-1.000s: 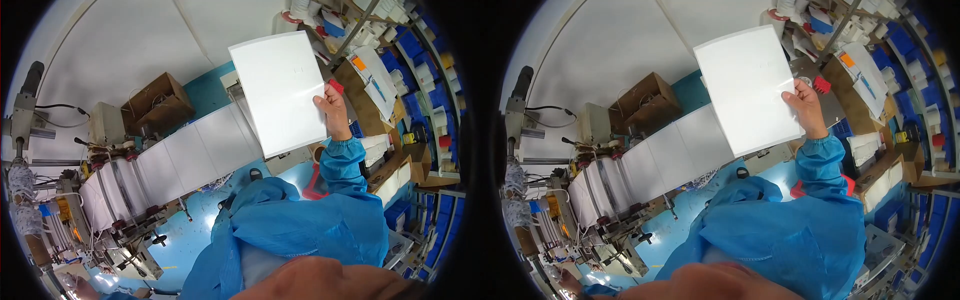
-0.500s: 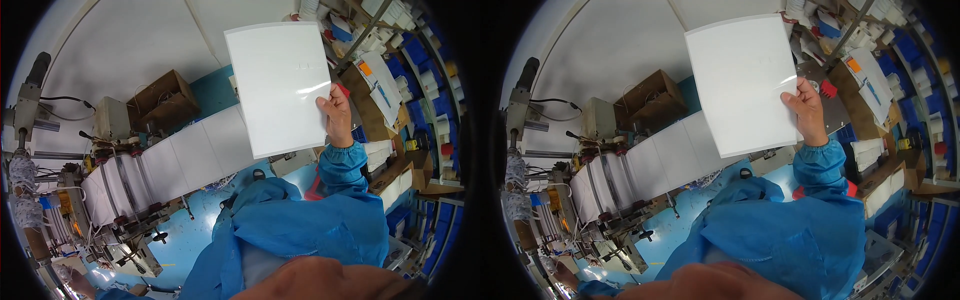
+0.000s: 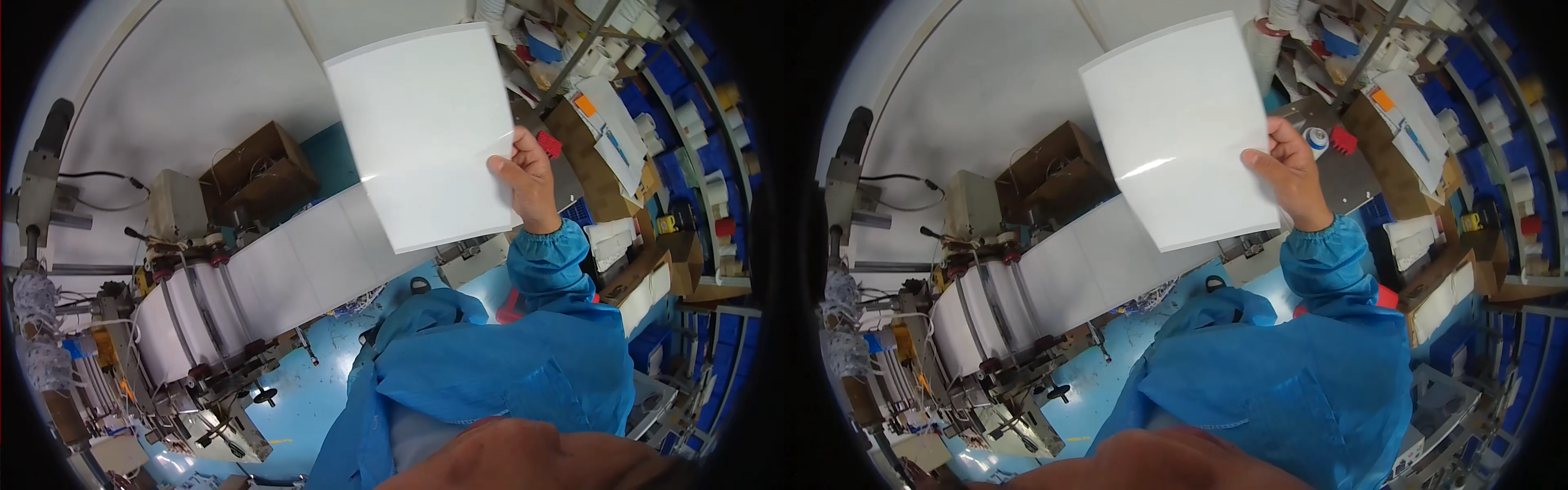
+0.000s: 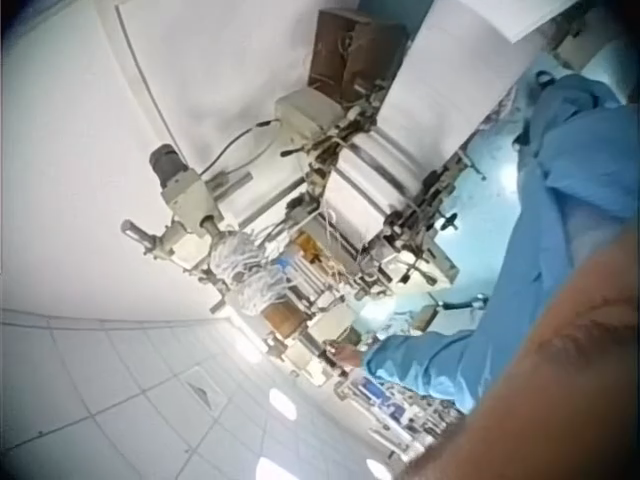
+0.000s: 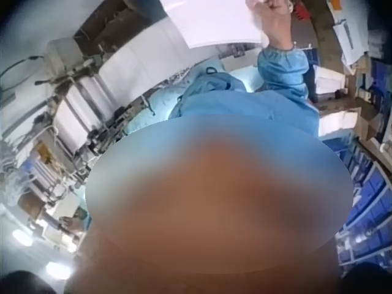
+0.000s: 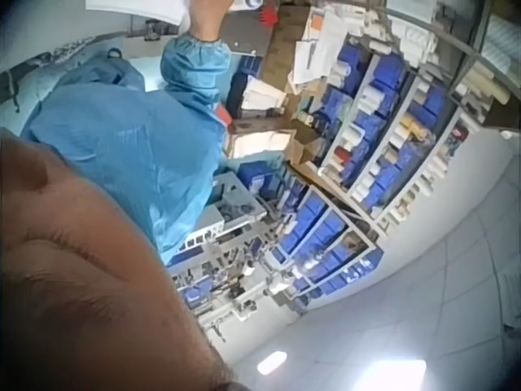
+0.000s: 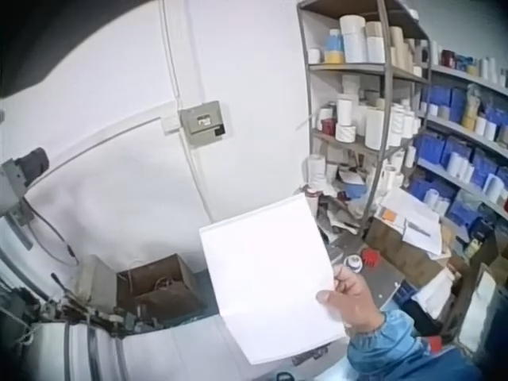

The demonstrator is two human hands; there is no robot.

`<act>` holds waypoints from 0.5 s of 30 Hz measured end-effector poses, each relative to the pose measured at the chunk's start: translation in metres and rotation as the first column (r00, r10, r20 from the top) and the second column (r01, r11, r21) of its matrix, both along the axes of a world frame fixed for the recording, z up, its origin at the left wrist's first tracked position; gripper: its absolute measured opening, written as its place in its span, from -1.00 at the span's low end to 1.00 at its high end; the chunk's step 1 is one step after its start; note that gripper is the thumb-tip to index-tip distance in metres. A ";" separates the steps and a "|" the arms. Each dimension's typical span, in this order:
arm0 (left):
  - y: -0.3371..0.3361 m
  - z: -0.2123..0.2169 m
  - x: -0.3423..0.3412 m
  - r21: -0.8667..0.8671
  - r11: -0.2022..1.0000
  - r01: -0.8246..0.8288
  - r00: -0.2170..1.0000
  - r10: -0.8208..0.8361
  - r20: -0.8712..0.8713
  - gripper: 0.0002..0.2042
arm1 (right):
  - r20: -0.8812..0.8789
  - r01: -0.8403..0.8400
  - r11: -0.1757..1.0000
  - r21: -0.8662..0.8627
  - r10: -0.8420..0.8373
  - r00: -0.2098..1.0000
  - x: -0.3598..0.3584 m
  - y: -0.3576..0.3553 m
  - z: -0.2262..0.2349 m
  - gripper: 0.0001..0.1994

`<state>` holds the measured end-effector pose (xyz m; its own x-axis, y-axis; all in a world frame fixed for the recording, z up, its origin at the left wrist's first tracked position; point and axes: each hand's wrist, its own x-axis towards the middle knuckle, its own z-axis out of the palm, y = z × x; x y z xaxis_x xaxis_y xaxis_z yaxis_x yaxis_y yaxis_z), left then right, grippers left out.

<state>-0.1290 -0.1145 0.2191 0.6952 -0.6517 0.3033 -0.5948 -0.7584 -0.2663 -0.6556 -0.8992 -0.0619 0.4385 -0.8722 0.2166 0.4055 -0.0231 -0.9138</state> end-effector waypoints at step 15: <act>0.050 -0.009 0.025 0.400 0.912 -0.094 0.939 -0.052 0.341 -0.38 | 0.959 -0.744 0.661 -0.100 0.263 0.104 0.078 0.018 -0.069 -0.55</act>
<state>-0.1041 -0.0647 0.2103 0.6136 -0.7541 0.2344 -0.3984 -0.5519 -0.7326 -0.5772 -0.8814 -0.1311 0.5512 -0.6135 0.5655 0.6626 0.7338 0.1502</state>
